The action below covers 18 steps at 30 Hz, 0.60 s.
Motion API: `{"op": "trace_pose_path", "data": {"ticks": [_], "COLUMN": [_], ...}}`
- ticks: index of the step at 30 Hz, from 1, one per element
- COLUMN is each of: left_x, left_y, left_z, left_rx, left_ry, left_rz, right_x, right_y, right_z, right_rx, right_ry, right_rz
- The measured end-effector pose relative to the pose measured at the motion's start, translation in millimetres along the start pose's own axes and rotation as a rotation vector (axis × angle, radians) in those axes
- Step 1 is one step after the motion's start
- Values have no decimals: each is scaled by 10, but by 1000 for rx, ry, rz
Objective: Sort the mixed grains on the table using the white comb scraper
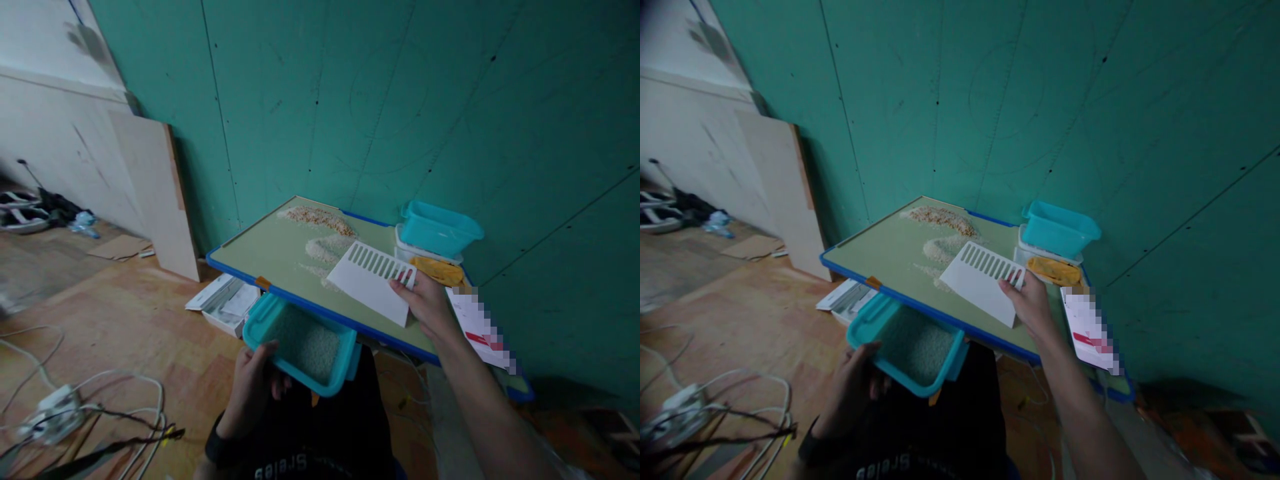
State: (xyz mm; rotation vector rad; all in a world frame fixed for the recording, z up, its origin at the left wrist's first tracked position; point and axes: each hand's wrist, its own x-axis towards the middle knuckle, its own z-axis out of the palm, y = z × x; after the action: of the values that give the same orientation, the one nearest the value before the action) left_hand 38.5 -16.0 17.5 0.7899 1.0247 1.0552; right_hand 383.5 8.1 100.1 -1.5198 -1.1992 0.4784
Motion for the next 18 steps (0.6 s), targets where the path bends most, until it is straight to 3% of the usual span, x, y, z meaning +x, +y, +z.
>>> {"op": "trace_pose_path", "data": {"ticks": [11,18], "left_x": [17,36], "left_y": [186,212], "left_z": [100,97], "left_rx": [25,22], "left_ry": [46,43], "left_rz": [-43,-53], "right_x": [-101,-179], "right_y": [-243,-333], "right_z": [343,375], "right_rx": [125,210], "right_ry": [-203,-194], "right_rz": [115,164]}}
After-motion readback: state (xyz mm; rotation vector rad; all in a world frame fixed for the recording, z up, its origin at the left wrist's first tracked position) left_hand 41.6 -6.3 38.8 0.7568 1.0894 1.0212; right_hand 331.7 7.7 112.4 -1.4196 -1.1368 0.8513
